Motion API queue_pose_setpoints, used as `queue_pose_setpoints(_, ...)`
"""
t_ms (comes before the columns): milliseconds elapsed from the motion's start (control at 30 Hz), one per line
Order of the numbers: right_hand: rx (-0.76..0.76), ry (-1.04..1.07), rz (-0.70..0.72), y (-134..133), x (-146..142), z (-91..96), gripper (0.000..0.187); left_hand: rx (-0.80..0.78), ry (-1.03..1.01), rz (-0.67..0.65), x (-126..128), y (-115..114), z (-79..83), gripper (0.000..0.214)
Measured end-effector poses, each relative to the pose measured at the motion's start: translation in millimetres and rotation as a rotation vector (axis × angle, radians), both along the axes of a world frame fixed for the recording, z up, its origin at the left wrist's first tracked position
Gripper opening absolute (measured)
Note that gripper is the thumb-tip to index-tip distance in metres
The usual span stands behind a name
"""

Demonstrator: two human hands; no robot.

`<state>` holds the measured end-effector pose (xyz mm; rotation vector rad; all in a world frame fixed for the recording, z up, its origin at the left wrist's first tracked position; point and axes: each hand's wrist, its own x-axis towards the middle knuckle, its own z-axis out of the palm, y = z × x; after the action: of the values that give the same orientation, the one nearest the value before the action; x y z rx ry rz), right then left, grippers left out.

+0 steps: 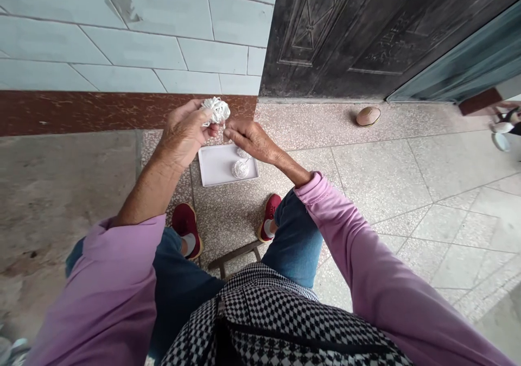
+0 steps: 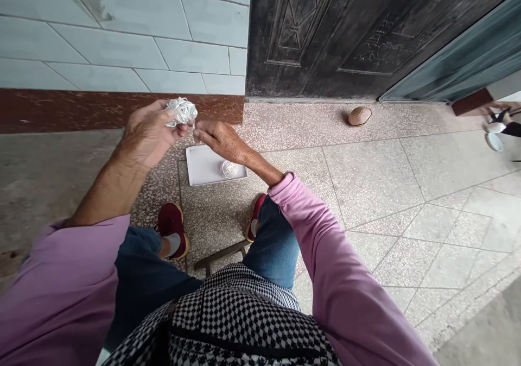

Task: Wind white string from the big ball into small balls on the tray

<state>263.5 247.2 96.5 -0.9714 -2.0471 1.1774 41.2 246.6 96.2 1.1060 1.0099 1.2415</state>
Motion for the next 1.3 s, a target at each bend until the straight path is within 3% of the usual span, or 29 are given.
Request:
queue_pose_setpoints(133, 0.101, -0.016, 0.090, -9, 0, 4.5, 0.062, 0.037, 0.234, 0.116, -4, 4, -10.3, 0.042)
queue_pose_setpoints(267, 0.099, 0.073, -0.093, 7, 12, 7.7, 0.068, 0.025, 0.288, -0.070, -5, -6, -1.0, 0.040)
queue_pose_setpoints(367, 0.061, 0.119, -0.205, 22, 21, 5.2, 0.076, -0.014, 0.160, -0.212, -3, -15, 9.9, 0.044)
queue_pose_setpoints(433, 0.041, 0.126, -0.211, 26, 21, 3.2, 0.079, -0.046, 0.037, -0.237, -1, -17, 13.2, 0.046)
queue_pose_setpoints(600, 0.008, -0.029, -0.091, 8, 7, 7.8, 0.071, -0.041, -0.111, -0.063, -1, -6, 6.3, 0.050)
queue_pose_setpoints(733, -0.011, -0.103, 0.068, -9, -3, 14.1, 0.059, 0.032, 0.129, 0.091, -4, 0, -0.9, 0.041)
queue_pose_setpoints(800, -0.008, -0.058, 0.098, -10, -3, 15.6, 0.059, 0.085, 0.268, 0.108, -4, -1, -1.7, 0.039)
queue_pose_setpoints(900, 0.029, 0.040, -0.022, -1, 3, 15.2, 0.066, 0.102, 0.324, 0.013, -2, -7, 0.4, 0.041)
queue_pose_setpoints(1000, 0.058, 0.124, -0.178, 15, 11, 10.8, 0.074, 0.067, 0.271, -0.160, 0, -13, 4.7, 0.046)
queue_pose_setpoints(1100, 0.056, 0.107, -0.202, 27, 16, 3.9, 0.074, 0.044, 0.187, -0.280, 3, -19, 9.3, 0.048)
queue_pose_setpoints(1167, 0.039, 0.074, -0.197, 28, 17, 0.6, 0.073, 0.035, 0.105, -0.280, 4, -20, 11.7, 0.049)
queue_pose_setpoints(1300, -0.013, -0.024, -0.162, 16, 14, -0.2, 0.065, 0.001, -0.049, -0.147, 4, -16, 13.7, 0.053)
